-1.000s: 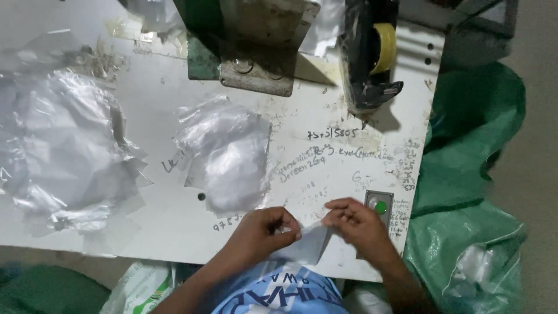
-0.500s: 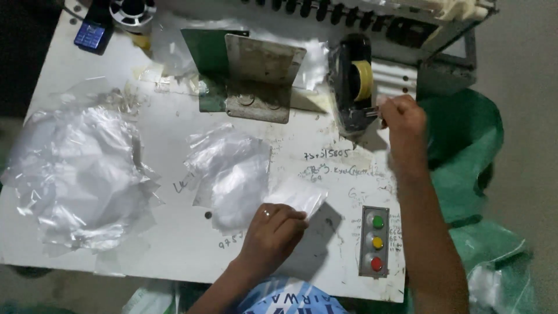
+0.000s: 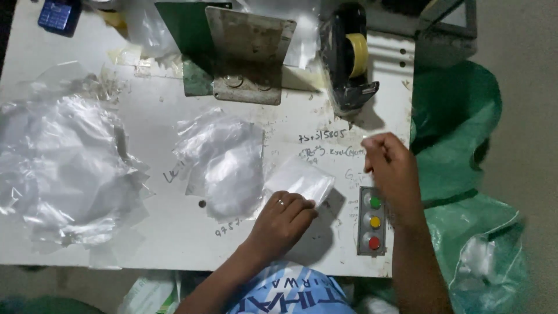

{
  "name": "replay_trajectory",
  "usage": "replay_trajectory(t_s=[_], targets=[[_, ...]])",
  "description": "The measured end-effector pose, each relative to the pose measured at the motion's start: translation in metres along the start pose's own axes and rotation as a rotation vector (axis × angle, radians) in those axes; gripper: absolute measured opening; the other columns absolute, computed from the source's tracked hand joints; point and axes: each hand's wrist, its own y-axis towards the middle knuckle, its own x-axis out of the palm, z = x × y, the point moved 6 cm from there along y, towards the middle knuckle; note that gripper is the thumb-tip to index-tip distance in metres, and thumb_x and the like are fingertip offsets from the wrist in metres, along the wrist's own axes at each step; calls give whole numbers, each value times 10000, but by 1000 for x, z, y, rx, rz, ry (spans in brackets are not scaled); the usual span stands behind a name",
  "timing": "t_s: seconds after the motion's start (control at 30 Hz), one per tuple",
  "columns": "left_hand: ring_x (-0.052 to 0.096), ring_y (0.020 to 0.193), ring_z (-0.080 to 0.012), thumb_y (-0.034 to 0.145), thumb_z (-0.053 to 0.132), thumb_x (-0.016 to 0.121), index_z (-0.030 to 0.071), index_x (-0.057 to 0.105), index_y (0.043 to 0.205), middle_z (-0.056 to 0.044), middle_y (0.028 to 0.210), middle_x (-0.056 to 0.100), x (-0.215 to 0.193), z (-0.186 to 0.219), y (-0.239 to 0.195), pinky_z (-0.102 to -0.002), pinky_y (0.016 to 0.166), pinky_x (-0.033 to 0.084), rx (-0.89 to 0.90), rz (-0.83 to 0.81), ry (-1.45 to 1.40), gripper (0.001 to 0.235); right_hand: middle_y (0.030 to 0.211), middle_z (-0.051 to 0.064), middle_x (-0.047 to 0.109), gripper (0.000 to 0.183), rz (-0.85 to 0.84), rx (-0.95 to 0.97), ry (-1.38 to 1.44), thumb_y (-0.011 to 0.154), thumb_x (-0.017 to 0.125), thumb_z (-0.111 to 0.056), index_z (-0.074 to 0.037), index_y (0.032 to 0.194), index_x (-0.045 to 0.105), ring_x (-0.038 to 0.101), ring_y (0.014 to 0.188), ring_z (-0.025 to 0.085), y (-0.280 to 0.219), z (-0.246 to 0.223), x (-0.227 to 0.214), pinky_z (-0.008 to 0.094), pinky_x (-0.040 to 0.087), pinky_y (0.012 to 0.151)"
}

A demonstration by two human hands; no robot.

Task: Folding small plastic bags into a compact shape and placing them into a collection bag.

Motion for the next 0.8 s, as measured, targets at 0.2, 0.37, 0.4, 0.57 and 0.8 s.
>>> replay_trajectory(t_s=[0.2, 0.37, 0.4, 0.57, 0.8], targets=[[675, 861, -246, 978, 99, 717, 85, 642, 874, -71, 875, 641, 15, 0, -1, -342, 704, 540, 45, 72, 164, 129, 550, 126, 659, 332, -348, 51, 104, 1040, 596, -276, -34, 854, 728, 556, 508, 181, -55, 28, 42, 353, 495, 528], [721, 793, -255, 958, 91, 729, 78, 655, 918, -105, 865, 688, 7, 3, 15, -317, 620, 582, -167, 56, 61, 85, 498, 134, 600, 283, -430, 243, 93, 1003, 653, -220, -5, 845, 747, 513, 492, 206, -62, 7, 39, 339, 469, 526], [733, 759, -257, 947, 96, 747, 81, 681, 912, -118, 871, 727, -1, -6, 16, -332, 586, 584, -431, 145, -283, 76, 804, 218, 639, 398, -343, 190, -26, 950, 684, -379, 8, 1040, 690, 591, 815, 318, -61, 2, 32, 435, 506, 717], [753, 858, -224, 906, 133, 817, -8, 652, 955, -234, 968, 780, 10, -34, -7, -321, 577, 616, -950, 262, -1151, 222, 1060, 204, 744, 460, -392, 193, 223, 873, 770, -309, -12, 1213, 687, 653, 1071, 300, -67, 44, 37, 497, 527, 968], [779, 848, -302, 922, 218, 792, 66, 742, 1000, -146, 904, 803, -54, -66, -43, -416, 748, 593, -1012, 240, -498, 178, 1139, 299, 651, 269, 344, -662, -152, 899, 786, 92, 89, 1094, 600, 626, 1163, 514, -67, 8, 19, 633, 494, 1023]])
